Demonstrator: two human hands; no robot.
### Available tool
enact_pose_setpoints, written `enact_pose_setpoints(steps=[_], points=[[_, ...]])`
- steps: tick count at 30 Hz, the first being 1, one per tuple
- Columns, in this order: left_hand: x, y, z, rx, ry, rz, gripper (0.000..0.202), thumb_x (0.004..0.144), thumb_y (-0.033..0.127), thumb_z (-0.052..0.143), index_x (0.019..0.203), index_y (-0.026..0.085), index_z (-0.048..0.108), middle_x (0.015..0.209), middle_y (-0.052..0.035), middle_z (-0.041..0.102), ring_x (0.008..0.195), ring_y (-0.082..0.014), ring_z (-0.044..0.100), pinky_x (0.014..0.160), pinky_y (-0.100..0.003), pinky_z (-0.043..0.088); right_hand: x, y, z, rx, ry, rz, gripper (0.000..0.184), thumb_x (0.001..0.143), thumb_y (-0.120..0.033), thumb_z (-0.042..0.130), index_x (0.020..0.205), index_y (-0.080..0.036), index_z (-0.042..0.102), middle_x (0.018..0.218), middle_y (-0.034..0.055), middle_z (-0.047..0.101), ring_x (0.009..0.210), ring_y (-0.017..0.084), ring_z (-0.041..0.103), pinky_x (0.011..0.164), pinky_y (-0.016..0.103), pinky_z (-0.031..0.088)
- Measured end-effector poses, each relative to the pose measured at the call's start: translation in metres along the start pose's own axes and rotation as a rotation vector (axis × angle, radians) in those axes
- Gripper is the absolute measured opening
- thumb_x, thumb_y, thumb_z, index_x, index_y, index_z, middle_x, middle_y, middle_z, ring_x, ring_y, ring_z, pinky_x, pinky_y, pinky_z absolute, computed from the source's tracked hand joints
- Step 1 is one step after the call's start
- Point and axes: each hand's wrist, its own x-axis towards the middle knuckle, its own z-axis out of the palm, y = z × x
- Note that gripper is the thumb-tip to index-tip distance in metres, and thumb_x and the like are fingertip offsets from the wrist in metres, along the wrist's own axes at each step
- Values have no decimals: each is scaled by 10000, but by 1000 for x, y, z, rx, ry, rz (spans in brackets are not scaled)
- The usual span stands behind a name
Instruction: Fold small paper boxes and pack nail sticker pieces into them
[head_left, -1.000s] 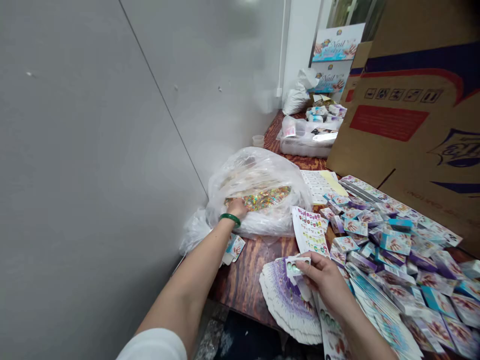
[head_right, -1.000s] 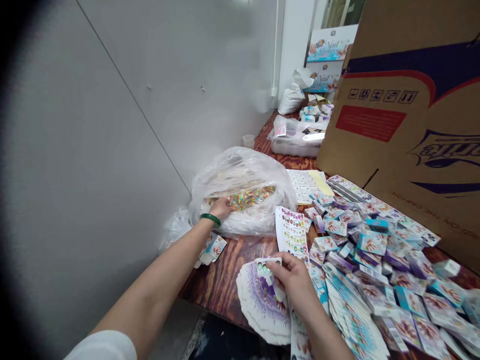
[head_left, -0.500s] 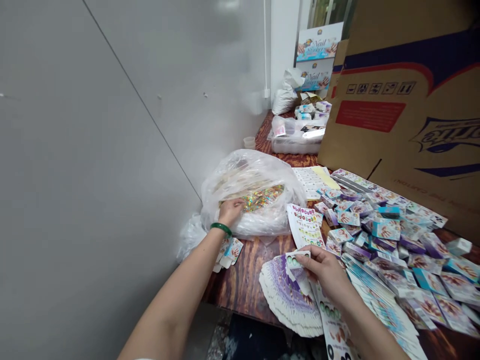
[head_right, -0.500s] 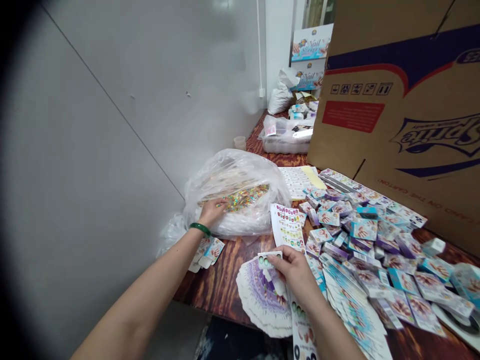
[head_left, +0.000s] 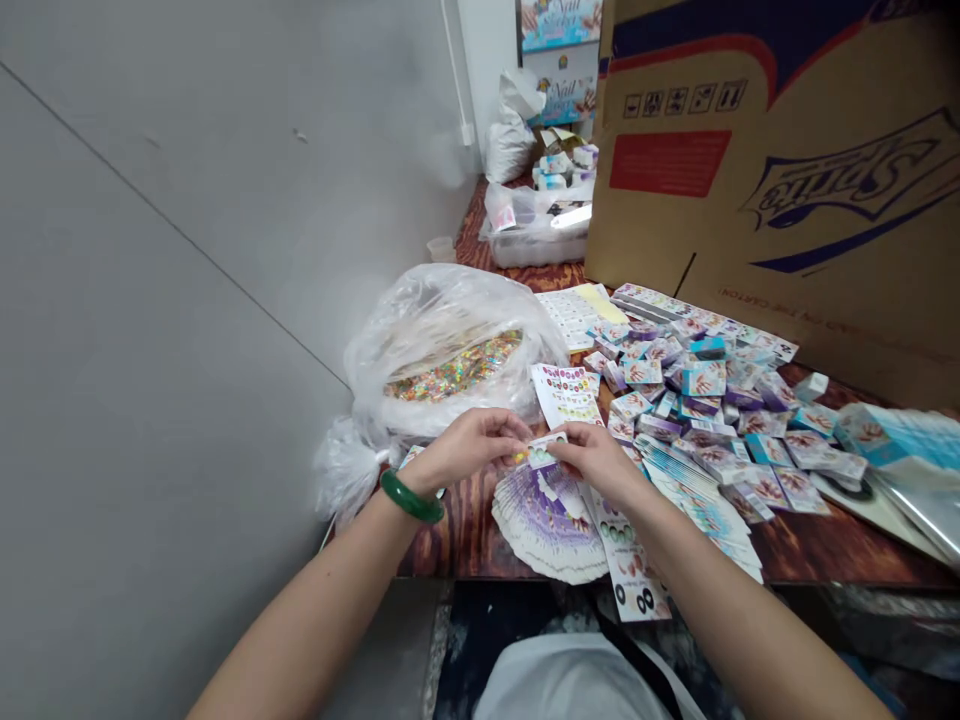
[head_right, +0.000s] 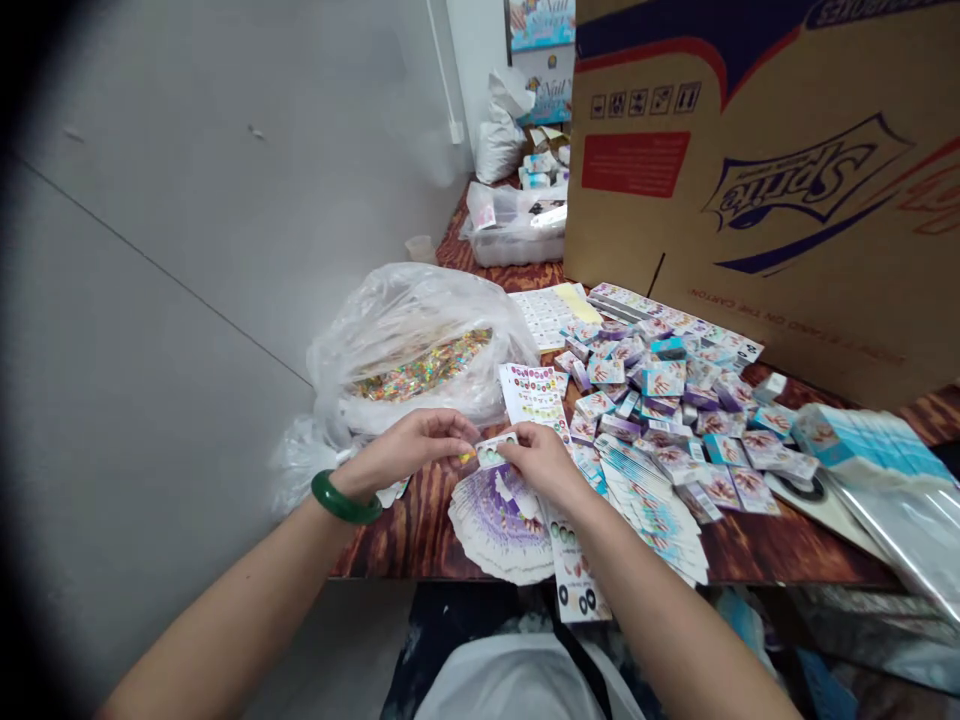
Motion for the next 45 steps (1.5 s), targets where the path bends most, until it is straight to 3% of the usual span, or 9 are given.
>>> enact_pose_setpoints(steps=[6,10,13,18,21,26,30,37,45], points=[[-5,-2,24,392,154,108,59,740,211,589,713,158,591,671,7,606,623,-125,537,556,-218,392,-4,4,11,-58,-153,25,178,750,-323,527,713,-165,600,459,-46,482,401,93,407,425,222,284],[-11,-3,32,400,187,90,42,742,173,573,732,156,610,655,8,610,595,-125,538,540,-217,385,-6,11,9,-105,-182,-42,216,694,-365,645,736,-153,638,468,-56,471,423,83,380,434,218,271],[-20,-13,25,418,248,105,97,792,224,560,841,168,622,743,-10,639,668,-147,576,622,-244,435,-5,19,2,-106,-153,-43,200,655,-333,683,728,-148,666,551,-26,550,482,91,433,470,220,308],[-40,-58,-6,879,665,-27,231,806,255,571,997,128,597,963,-124,603,949,-274,544,877,-415,409,-9,20,-13,17,-83,91,266,604,-384,719,713,-152,649,506,-47,502,422,75,367,424,221,260],[-44,-83,-11,926,711,-87,259,746,179,606,995,109,598,1003,-156,574,1017,-334,496,924,-492,361,-10,17,-14,79,-61,111,284,590,-393,733,704,-155,628,484,-66,459,405,61,323,411,216,230],[-36,-95,-3,790,719,-63,285,727,77,550,1005,126,596,962,-136,589,1005,-314,521,933,-503,367,-10,21,-7,72,-99,86,295,612,-402,727,738,-155,625,522,-59,479,426,68,361,420,214,257],[-33,-82,-1,582,741,-44,209,773,210,575,973,152,584,921,-91,621,888,-249,600,820,-426,488,-17,18,-6,73,-70,40,275,660,-406,705,737,-153,628,511,-49,512,426,72,394,429,212,280],[-34,-40,36,-766,547,17,468,739,227,679,1176,221,513,995,-29,619,792,-123,635,675,-233,561,-23,3,12,280,53,-46,292,675,-414,694,798,-160,618,511,-18,598,397,85,442,428,216,329],[-34,-40,69,-757,505,129,265,782,264,655,1023,209,558,949,-8,605,854,-138,609,731,-250,552,-14,16,8,126,209,-95,240,640,-373,707,716,-161,623,464,-45,517,408,88,409,405,218,290]])
